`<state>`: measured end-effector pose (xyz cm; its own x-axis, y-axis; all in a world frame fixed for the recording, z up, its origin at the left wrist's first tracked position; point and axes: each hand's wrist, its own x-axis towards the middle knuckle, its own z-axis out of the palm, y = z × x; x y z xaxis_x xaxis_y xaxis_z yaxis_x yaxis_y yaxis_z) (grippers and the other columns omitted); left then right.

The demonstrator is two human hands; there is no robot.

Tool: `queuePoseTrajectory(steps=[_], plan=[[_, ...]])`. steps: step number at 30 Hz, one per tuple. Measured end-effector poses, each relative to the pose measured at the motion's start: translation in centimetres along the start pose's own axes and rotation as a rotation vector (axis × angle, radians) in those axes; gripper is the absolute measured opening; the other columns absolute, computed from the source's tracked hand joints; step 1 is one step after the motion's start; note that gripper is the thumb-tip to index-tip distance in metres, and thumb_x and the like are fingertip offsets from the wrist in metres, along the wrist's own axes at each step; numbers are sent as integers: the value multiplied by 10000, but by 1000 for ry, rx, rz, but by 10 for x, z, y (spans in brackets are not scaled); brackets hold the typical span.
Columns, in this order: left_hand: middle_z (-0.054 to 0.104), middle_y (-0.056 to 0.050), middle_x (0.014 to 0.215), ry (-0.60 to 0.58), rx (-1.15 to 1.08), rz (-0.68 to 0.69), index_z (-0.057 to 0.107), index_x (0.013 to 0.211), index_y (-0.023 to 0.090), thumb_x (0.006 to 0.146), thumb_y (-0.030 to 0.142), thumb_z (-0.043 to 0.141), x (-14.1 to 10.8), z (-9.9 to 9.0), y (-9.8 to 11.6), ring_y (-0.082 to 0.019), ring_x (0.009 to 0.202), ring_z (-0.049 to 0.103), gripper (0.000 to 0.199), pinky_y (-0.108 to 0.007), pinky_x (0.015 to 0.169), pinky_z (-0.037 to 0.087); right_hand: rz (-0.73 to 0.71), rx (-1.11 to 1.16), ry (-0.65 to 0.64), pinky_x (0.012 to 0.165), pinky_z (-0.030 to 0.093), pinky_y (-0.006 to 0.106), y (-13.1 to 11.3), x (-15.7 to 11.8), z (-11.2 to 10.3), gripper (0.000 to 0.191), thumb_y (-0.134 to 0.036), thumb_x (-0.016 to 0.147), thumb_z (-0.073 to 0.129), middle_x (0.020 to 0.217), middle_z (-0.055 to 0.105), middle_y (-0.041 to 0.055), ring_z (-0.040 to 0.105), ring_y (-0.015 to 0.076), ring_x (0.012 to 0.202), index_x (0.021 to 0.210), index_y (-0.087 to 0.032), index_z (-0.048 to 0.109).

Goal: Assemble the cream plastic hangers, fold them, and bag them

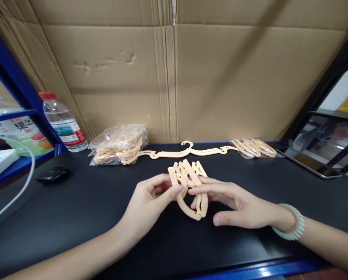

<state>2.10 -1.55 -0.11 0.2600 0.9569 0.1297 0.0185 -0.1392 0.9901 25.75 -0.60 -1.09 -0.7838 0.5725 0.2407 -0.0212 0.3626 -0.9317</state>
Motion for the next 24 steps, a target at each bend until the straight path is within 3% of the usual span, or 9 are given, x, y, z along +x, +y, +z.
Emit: queuePoseTrajectory(steps=[3, 8, 16, 21, 24], plan=[[744, -45, 924, 39, 27, 27, 726, 871, 184, 793, 332, 706, 0, 0, 1, -224, 896, 686, 168, -276, 816, 534, -15, -6, 10, 1079, 390, 425, -2, 0, 0, 545, -235, 826, 696, 1328, 550, 74, 511, 223, 1243, 1339, -286, 518], [744, -50, 956, 17, 60, 22, 724, 909, 189, 811, 324, 689, 2, 0, 0, -224, 897, 684, 171, -286, 815, 530, -24, -20, -4, 1076, 393, 411, -2, 1, 2, 553, -195, 801, 718, 1319, 558, 76, 503, 223, 1253, 1317, -275, 538], [726, -43, 811, 46, 70, 11, 708, 867, 169, 716, 314, 776, 1, 2, -4, -191, 753, 665, 220, -268, 703, 536, -53, -269, -48, 894, 518, 307, -10, -3, -1, 681, -219, 796, 723, 1504, 368, 71, 477, 236, 1265, 1405, -337, 442], [716, -29, 767, 28, 71, 50, 712, 852, 162, 715, 281, 770, -2, 6, -2, -155, 691, 640, 191, -235, 652, 534, -88, -390, -40, 843, 512, 295, -11, -3, 0, 628, -225, 781, 735, 1381, 497, 86, 539, 214, 1149, 1362, -282, 502], [716, -25, 763, 33, 77, 75, 712, 853, 154, 718, 261, 765, -2, 7, -2, -143, 681, 639, 180, -218, 636, 536, -101, -368, -35, 823, 508, 286, -10, -3, 2, 617, -239, 780, 738, 1388, 483, 101, 553, 203, 1094, 1353, -255, 511]])
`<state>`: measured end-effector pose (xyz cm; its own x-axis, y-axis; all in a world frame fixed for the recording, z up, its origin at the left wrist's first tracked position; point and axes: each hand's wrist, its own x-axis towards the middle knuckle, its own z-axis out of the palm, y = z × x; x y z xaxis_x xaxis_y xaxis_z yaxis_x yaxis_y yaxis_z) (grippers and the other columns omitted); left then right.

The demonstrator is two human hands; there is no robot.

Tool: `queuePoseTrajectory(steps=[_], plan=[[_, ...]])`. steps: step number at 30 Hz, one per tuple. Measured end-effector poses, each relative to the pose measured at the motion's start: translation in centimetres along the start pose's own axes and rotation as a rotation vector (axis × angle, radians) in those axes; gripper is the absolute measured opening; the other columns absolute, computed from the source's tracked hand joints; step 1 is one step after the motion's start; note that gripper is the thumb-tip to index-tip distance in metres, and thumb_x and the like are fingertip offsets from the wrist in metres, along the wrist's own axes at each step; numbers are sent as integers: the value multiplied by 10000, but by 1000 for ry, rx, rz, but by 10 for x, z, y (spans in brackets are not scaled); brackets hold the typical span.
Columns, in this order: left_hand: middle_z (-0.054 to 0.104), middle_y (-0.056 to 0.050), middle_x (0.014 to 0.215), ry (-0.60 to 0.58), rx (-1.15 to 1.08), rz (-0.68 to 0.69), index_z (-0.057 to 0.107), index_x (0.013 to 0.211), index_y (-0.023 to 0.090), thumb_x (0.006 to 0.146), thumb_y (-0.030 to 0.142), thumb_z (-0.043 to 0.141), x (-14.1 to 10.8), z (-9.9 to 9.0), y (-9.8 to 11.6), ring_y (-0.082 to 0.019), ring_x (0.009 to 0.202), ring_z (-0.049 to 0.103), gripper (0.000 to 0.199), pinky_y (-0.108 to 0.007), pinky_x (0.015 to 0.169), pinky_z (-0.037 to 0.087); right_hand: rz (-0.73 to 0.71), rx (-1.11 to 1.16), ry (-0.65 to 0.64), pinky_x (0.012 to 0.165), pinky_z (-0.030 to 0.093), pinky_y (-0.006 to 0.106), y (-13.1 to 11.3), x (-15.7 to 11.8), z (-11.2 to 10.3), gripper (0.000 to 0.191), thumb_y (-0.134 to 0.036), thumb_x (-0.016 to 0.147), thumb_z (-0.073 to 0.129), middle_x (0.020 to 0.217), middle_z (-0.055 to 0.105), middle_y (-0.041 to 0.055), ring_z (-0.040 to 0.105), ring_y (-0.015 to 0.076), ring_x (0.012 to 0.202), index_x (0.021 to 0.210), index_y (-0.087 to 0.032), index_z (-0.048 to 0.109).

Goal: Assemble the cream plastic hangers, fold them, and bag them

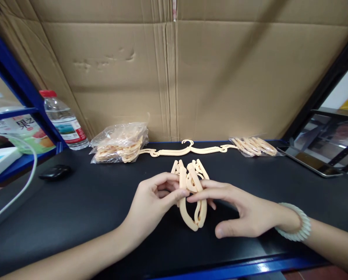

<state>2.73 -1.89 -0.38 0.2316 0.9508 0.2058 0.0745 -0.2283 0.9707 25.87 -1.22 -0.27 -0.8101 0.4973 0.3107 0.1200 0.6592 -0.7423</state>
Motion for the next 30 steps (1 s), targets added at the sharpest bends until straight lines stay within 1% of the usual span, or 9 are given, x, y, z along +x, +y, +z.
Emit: queuePoseTrajectory(steps=[3, 6, 9, 12, 14, 18, 24, 27, 30], plan=[[716, -24, 774, -3, -29, -1, 704, 896, 151, 726, 264, 763, 2, 0, -1, -139, 689, 649, 212, -213, 637, 548, 27, 54, -4, 790, 509, 276, -1, 0, 1, 593, -250, 819, 702, 1431, 431, 94, 560, 183, 1044, 1372, -286, 491], [701, -22, 915, 46, -88, 27, 670, 1040, 182, 737, 268, 754, 5, -2, -3, -136, 752, 657, 327, -223, 674, 571, 73, 153, 57, 789, 502, 282, 1, 1, -3, 547, -281, 857, 657, 1403, 432, 88, 554, 170, 1015, 1377, -297, 489], [663, -15, 990, 104, -66, 62, 637, 1102, 207, 759, 267, 736, 8, -6, -6, -131, 812, 650, 362, -229, 726, 579, 184, 228, 264, 762, 499, 289, 12, 0, -16, 453, -346, 869, 633, 1296, 506, 93, 575, 160, 934, 1309, -258, 569], [656, -24, 990, 111, 3, 56, 634, 1073, 196, 788, 279, 710, 10, -12, -12, -141, 863, 644, 307, -251, 786, 574, 367, 248, 531, 663, 488, 279, 31, -5, -35, 358, -429, 887, 575, 953, 631, 73, 581, 142, 753, 1122, -180, 682], [649, -30, 1009, 107, 29, 39, 626, 1064, 194, 797, 298, 701, 11, -15, -15, -147, 873, 640, 297, -272, 803, 572, 509, 242, 611, 613, 480, 270, 42, -8, -44, 354, -446, 889, 544, 794, 625, 54, 585, 140, 686, 983, -145, 704], [625, -44, 1084, 124, 50, 2, 609, 1047, 190, 786, 339, 701, 11, -18, -17, -154, 853, 639, 314, -297, 775, 573, 693, 197, 525, 556, 488, 265, 49, -10, -50, 357, -470, 873, 511, 682, 597, 34, 594, 145, 619, 896, -142, 651], [624, -41, 1064, 180, 82, 28, 611, 1007, 188, 779, 310, 688, 11, -17, -13, -145, 834, 633, 270, -256, 729, 550, 710, -140, 353, 453, 448, 228, 37, -12, -42, 439, -586, 895, 428, 773, 589, 45, 576, 166, 691, 880, -180, 593], [640, -27, 990, 237, 93, 105, 619, 992, 205, 783, 292, 688, 6, -15, -4, -145, 797, 638, 237, -255, 718, 546, 641, -338, 311, 531, 457, 264, 35, -15, -40, 454, -571, 927, 391, 796, 617, 48, 570, 163, 674, 901, -182, 625], [651, -22, 926, 322, 144, 247, 624, 1027, 247, 800, 299, 695, -15, -16, 7, -163, 794, 638, 243, -290, 756, 551, 583, -510, 346, 659, 464, 318, 37, -16, -42, 458, -553, 935, 392, 819, 637, 59, 583, 185, 717, 865, -181, 650]])
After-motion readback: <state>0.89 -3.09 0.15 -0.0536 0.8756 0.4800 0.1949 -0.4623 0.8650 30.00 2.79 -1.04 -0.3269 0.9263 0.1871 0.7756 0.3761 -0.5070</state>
